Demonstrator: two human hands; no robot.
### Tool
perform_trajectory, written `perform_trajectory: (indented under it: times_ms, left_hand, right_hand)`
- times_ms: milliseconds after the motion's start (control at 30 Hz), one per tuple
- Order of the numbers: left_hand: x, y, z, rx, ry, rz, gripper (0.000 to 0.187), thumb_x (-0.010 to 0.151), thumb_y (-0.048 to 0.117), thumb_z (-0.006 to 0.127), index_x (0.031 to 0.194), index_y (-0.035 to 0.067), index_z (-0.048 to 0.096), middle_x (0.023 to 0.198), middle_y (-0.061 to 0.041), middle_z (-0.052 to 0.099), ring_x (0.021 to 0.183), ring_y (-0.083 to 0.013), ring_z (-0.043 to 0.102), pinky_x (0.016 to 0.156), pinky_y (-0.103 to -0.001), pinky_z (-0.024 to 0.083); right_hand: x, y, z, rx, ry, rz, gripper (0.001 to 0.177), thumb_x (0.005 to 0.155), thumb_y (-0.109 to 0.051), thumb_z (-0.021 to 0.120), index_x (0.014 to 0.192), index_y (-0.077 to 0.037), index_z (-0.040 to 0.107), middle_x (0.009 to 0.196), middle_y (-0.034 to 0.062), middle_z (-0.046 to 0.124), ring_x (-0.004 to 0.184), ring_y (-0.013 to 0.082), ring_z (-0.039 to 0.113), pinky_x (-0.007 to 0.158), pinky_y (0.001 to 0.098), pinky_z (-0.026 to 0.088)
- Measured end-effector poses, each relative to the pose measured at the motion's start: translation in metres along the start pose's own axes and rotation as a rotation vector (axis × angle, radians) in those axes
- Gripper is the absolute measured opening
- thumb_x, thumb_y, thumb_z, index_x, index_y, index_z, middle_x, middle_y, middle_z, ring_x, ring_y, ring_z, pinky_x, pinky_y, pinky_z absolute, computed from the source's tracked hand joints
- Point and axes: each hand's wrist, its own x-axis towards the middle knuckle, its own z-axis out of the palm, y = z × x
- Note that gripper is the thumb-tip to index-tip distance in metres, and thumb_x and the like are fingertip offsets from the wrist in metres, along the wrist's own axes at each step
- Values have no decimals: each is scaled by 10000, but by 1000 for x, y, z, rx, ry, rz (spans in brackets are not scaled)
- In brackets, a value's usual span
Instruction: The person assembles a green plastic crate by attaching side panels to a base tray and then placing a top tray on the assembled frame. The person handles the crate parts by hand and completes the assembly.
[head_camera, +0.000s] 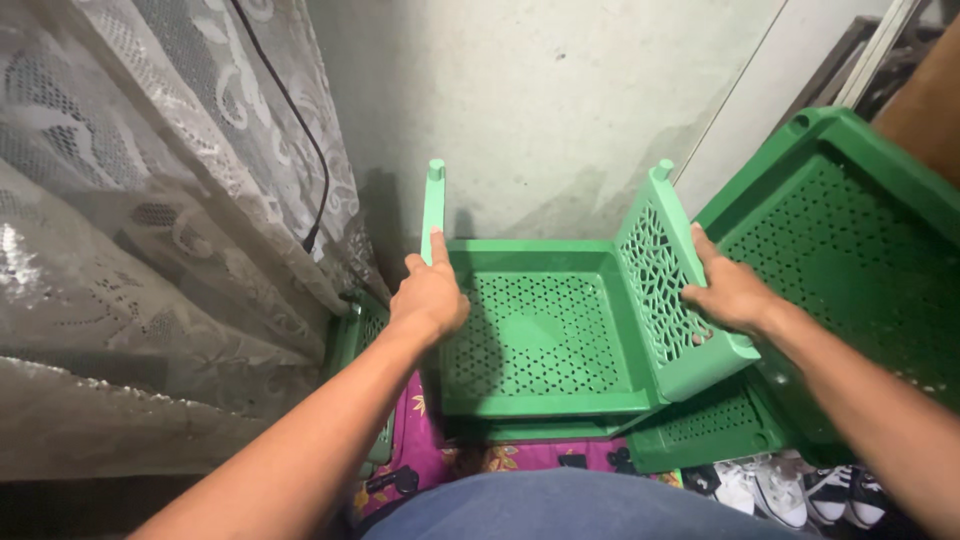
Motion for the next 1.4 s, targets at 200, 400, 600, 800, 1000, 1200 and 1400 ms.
perform_trajectory:
  times_ms: [200,400,600,800,1000,1200,1400]
  left_hand:
    - [1,-6,4,26,21,28,1238,997,171,779,1888,170,-82,1700,-319,395,1372,-520,694,1173,-591,584]
    - [-2,0,4,4,19,-5,1252,984,144,783,1888,175,-83,1686,-298,417,1388,-517,687,1180,-591,587]
    - [3,-8,5,-9,22,-2,1216,990,97,751,1890,177,-63,1690,-328,395,1380,-534,686,1177,-614,580]
    - [4,0,7,-31,1,-20,1206,1011,88,719,1904,131,-90,1737,-348,369,1427,-562,669,1234,-601,565]
    - [-27,38,1,-76,379,520,1094,1071,555,811,1738,-124,271,1820,-355,300,1711,-516,296,1375,-601,263]
    - [-39,100,15,-1355,-519,447,817,929,363,864,1608,-39,652,1352,-250,836,1201,-382,784,966,-535,671]
    - [-59,110,33,-629,-108,599,557,867,67,795,1397,-5,641,1117,-270,852,1077,-446,852,985,-493,651]
  right_hand:
    - [3,11,10,-36,99,-93,1200,912,-205,862,1911,-183,197,1361,291,814,1192,436,808,1112,491,614]
    - [16,8,2,121,28,65,545,903,-132,882,1406,55,784,1212,268,887,1052,368,859,984,485,669]
    - [-10,1,9,622,-10,-81,500,907,8,744,1401,76,721,1087,247,839,869,303,806,747,449,679]
    - [-22,-21,-56,612,177,-92,534,974,-72,755,1489,2,638,1101,232,796,865,312,796,715,457,696]
    - [-35,-35,-73,1133,96,-199,447,1169,-313,777,1533,-63,708,1226,94,790,878,192,710,651,348,607]
    - [-46,-55,-36,1002,-125,137,652,1092,-488,740,1577,-65,631,1479,174,787,1278,282,773,966,454,663]
    - [-88,-95,-48,969,-89,116,905,999,-621,710,1733,-143,481,1716,211,571,1442,380,682,1104,544,634]
